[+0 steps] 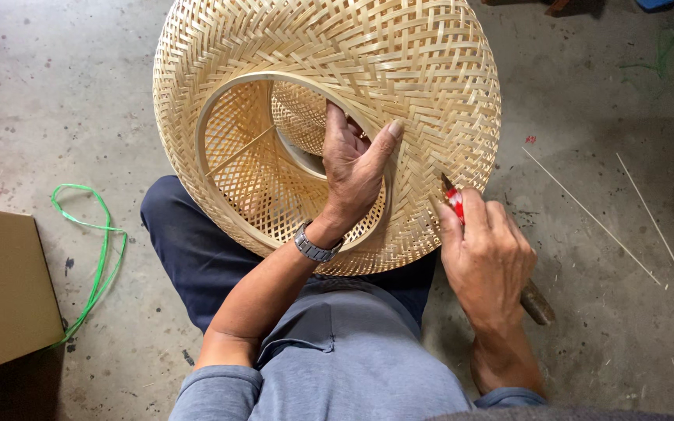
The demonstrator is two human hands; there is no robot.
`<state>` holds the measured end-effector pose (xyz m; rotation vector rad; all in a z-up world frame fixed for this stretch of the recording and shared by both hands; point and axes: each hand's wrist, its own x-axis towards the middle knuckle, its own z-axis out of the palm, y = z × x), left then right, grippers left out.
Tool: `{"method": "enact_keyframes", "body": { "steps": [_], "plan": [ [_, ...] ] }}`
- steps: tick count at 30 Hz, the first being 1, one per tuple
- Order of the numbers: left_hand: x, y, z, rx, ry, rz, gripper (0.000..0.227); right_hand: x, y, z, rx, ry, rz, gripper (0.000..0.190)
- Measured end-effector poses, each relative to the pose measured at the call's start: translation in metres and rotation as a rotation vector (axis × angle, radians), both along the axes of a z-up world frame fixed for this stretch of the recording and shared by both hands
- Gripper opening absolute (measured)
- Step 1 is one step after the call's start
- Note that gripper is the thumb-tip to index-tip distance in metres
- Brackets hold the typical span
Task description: The person sits on the floor and uses a red utility knife to trim and smooth the woven edges of a large bamboo basket. They rotate the basket to work on different sections of the rim and then set it aside to pick up another basket.
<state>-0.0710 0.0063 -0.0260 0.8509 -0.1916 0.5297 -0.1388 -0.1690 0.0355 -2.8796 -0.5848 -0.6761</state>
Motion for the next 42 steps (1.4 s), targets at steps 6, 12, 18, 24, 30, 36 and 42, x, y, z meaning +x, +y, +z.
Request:
{"method": "enact_keyframes", "body": {
  "steps": [6,12,18,24,30,36,42],
  "plan": [
    [0.000,0.003,-0.001,-0.021,0.023,-0.023,0.061,-0.001,-0.002,0.007,0.382,0.103,0.079,0.029],
    [-0.002,0.001,0.001,-0.030,0.033,-0.049,0.058,0.016,0.006,0.001,0.594,0.167,0.193,0.025],
    [-0.003,0.004,-0.001,-0.032,0.033,-0.059,0.055,0.022,0.010,-0.004,0.584,0.148,0.210,0.026],
    [-0.003,0.008,-0.001,-0.033,0.015,-0.094,0.055,0.020,0.015,-0.008,0.601,0.141,0.185,0.025],
    [-0.001,0.027,-0.006,-0.158,0.123,-0.239,0.036,0.016,0.021,-0.031,0.684,0.270,0.232,0.022],
    [0.001,0.029,-0.014,-0.286,0.100,-0.242,0.038,0.002,0.008,-0.064,0.837,0.525,0.315,0.029],
    [-0.011,0.036,-0.024,-0.285,0.193,-0.307,0.048,0.003,-0.020,-0.080,1.148,0.947,0.335,0.056]
  ]
}}
